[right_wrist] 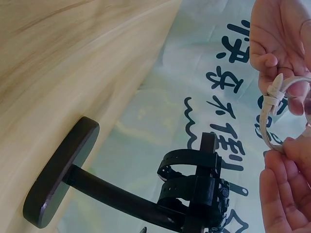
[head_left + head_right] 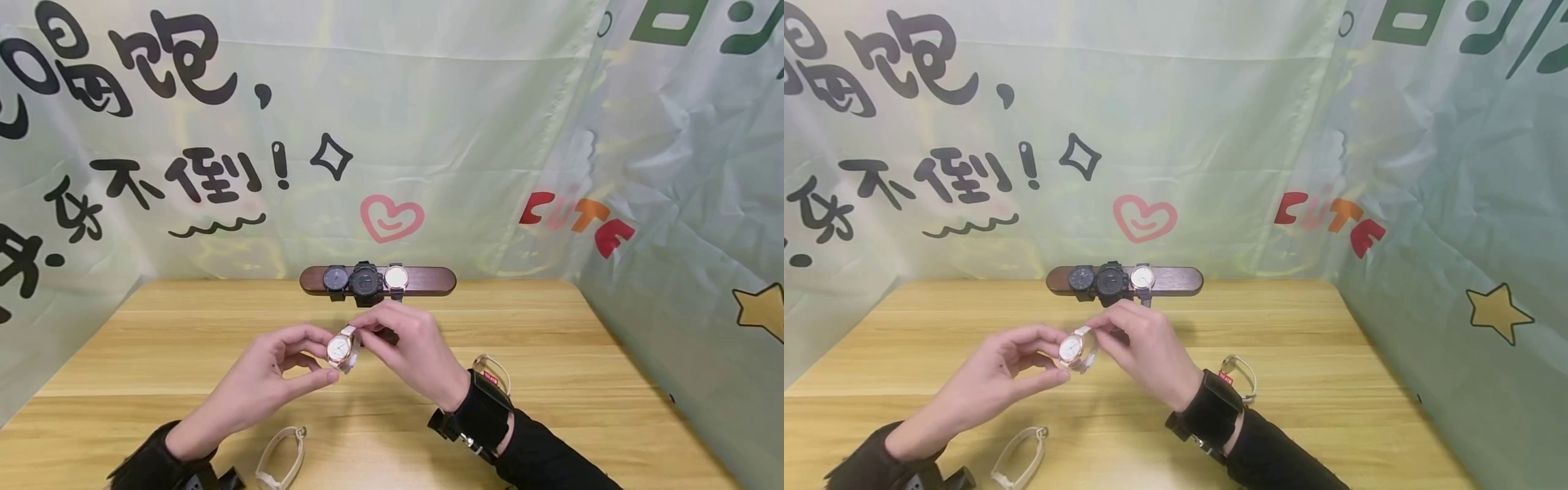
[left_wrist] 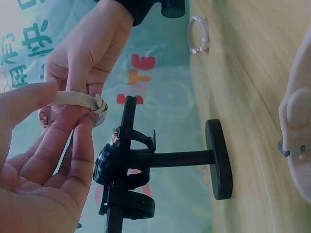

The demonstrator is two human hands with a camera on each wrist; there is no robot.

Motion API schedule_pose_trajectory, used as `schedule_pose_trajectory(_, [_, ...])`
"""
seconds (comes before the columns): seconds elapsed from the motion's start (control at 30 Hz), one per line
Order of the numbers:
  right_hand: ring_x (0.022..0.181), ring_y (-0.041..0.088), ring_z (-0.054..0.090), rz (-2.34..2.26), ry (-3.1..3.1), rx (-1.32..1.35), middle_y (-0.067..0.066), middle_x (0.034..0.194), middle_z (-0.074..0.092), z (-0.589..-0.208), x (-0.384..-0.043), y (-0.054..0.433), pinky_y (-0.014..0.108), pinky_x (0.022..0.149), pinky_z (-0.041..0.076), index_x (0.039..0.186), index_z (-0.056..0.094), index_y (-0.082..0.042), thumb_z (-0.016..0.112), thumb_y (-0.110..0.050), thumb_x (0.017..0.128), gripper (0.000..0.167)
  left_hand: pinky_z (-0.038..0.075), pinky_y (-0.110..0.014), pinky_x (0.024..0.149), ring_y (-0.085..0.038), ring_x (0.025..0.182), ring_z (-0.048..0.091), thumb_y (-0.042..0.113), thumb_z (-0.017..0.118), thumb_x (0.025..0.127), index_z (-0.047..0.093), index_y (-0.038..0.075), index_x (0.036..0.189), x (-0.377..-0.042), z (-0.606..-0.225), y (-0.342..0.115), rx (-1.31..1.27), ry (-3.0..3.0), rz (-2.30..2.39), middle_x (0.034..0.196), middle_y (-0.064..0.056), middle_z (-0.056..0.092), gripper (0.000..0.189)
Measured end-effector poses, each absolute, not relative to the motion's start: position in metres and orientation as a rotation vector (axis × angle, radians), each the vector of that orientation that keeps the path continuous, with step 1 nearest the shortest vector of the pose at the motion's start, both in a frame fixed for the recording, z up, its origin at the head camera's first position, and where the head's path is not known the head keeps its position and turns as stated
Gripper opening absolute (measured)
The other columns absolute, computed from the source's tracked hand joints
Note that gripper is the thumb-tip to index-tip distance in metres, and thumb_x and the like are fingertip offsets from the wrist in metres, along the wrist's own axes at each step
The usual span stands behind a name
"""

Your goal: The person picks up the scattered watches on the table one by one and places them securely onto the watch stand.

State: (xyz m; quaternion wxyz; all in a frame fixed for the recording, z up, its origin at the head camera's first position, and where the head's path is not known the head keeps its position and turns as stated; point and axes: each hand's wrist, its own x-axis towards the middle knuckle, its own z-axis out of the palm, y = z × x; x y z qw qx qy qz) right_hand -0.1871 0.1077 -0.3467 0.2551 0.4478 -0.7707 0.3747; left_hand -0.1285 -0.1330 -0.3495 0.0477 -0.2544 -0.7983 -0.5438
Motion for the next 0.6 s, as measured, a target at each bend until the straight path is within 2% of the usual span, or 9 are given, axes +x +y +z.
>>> schedule_pose_trajectory(0.17, [0.087,0.004,0.07,1.028,-2.092,1.22,-0.002,0.102,0.079,-0.3467,-0.1872,0.1074,0.025,0.068,0.063,0.109,0.081,-0.012,0.079,-0.006,0.097,0.014,0.064,-0.028,0.089,-0.014,0.097,0.076,0.014,0.081,0.097,0.076,0.013,0.116,-0.1284,-0.3488,-0.1329,-0.784,-2.43,-1.712,0.108,-0.002,0.078,0.019])
schedule_pose_trajectory(0.4, [0.086,0.005,0.07,1.039,-2.113,1.237,-0.002,0.1,0.079,-0.3475,-0.1867,0.1067,0.015,0.075,0.061,0.11,0.08,-0.011,0.08,-0.004,0.095,0.016,0.065,-0.029,0.087,-0.014,0.094,0.076,0.012,0.081,0.096,0.075,0.013,0.116,-0.1276,-0.3495,-0.1321,-0.794,-2.404,-1.734,0.105,-0.004,0.077,0.02])
schedule_pose_trajectory(0.6, [0.092,0.009,0.075,1.08,-2.127,1.288,0.002,0.104,0.079,-0.3501,-0.1873,0.1051,0.022,0.079,0.065,0.111,0.079,-0.008,0.078,-0.002,0.096,0.016,0.065,-0.029,0.08,-0.015,0.091,0.076,0.013,0.083,0.095,0.074,0.014,0.114,-0.126,-0.3501,-0.1313,-0.781,-2.404,-1.726,0.102,-0.007,0.077,0.021])
